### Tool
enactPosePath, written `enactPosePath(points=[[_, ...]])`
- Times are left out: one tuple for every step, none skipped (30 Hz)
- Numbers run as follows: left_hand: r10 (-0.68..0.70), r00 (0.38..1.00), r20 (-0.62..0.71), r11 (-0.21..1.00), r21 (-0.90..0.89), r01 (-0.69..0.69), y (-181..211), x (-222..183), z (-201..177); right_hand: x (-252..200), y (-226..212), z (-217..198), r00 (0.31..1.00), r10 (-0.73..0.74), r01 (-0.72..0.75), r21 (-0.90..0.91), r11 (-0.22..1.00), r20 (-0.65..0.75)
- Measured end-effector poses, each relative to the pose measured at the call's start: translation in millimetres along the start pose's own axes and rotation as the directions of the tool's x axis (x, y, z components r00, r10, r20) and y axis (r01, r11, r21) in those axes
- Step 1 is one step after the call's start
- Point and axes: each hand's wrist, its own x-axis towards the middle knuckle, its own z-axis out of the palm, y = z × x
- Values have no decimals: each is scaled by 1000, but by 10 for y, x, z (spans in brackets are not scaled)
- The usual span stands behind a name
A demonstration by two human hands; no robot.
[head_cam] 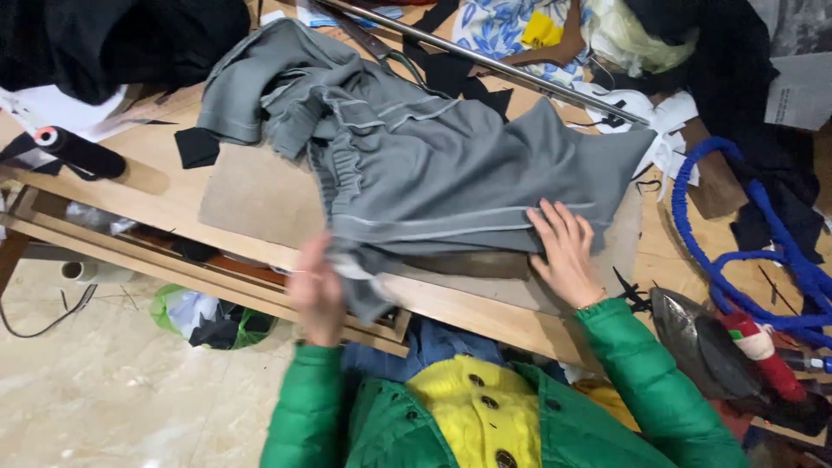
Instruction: Ironing a grey garment on a workbench using a steam iron, including repositioning and smoothing the fabric.
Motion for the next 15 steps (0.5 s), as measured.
enactPosePath(points=[[-1,1000,-2,1000,4,1,-205,142,-198,45,-4,-1,1000,-5,5,2,1000,0],[-77,995,-58,996,29,79,-400,277,-386,84,4,-12,999,19,-20,20,1000,26],[-151,982,-115,986,50,157,-594,409,-571,123,16,-22,998,43,-45,37,998,53],[-152,981,-117,986,48,158,-757,614,-685,160,21,-10,998,41,-43,34,998,53],[-127,977,-170,992,6,130,-918,815,-797,196,28,2,999,38,-39,50,998,22],[-105,970,-220,994,-34,100,-1077,1007,-923,219,26,19,999,35,-35,67,997,-6],[-107,969,-221,994,-33,102,-1177,1180,-993,219,26,62,999,34,-34,67,997,-4],[-80,963,-259,994,57,97,-1280,1369,-1056,229,28,105,997,37,-34,44,998,-63],[-48,955,-294,985,146,94,-1382,1559,-1117,239,34,146,992,38,-35,21,999,-122],[-46,955,-294,985,145,93,-1621,1517,-1087,222,21,158,992,38,-36,21,999,-123],[-109,973,-201,933,318,170,-1857,1478,-1055,206,11,169,988,65,-65,5,998,-139],[-183,976,-118,848,483,217,-2101,1459,-1005,197,3,173,983,94,-97,-12,995,-158],[-180,977,-118,851,480,215,-2006,1364,-754,223,25,198,982,97,-100,-14,995,-161],[-163,986,-22,889,430,156,-1905,1255,-506,217,36,227,976,133,-134,2,991,-175],[-136,988,73,923,372,100,-1801,1141,-257,209,51,258,967,169,-168,19,986,-189]])
